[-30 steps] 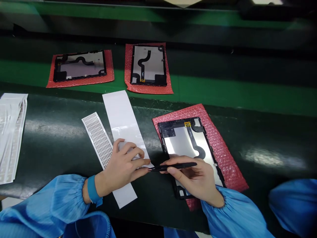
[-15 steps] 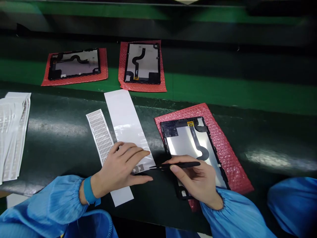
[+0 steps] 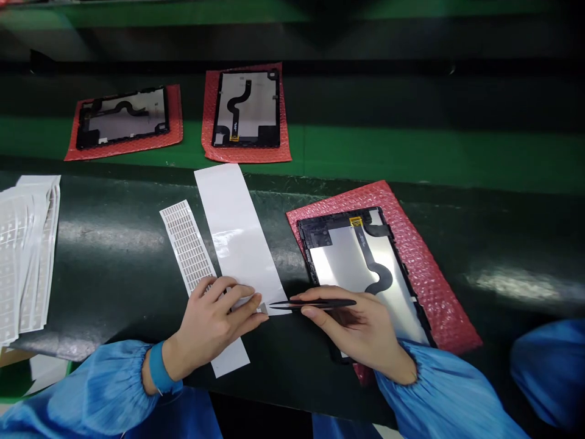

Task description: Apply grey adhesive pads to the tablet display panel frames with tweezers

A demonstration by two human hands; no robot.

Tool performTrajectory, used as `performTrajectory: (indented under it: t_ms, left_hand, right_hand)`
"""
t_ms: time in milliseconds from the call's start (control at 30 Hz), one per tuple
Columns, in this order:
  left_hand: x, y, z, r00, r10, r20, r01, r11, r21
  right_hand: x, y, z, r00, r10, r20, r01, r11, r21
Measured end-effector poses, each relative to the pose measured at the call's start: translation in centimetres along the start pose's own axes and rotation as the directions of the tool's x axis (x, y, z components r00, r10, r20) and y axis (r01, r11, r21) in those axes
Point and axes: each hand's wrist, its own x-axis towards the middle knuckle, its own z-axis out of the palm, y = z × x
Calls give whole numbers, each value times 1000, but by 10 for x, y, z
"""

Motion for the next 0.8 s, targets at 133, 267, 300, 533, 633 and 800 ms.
performTrajectory:
  t_ms: [133, 267, 300, 533, 633, 800]
  left_hand:
    - [0, -3, 2, 1000, 12, -21, -13, 1000, -29]
    - [0, -7, 4, 1000, 15, -7, -16, 993, -115]
    - [0, -8, 4, 1000, 7, 1, -7, 990, -139]
    - [-2, -10, 3, 998, -17, 57, 27, 983, -180]
    - [-1, -10, 3, 997, -29, 74, 42, 980, -192]
    - [-1, -11, 4, 995, -30, 90, 50, 973, -227]
  right_hand:
    - [-1, 3, 1, 999, 7, 46, -7, 1000, 9]
    - [-3, 4, 1, 998, 10, 64, -12, 999, 30]
    - [-4, 4, 1, 998, 4, 67, -6, 1000, 29]
    - [-7, 2, -3, 997, -30, 75, 33, 998, -44]
    - [-6, 2, -2, 996, -29, 80, 35, 997, -72]
    - [-5, 1, -2, 996, -41, 83, 46, 997, -59]
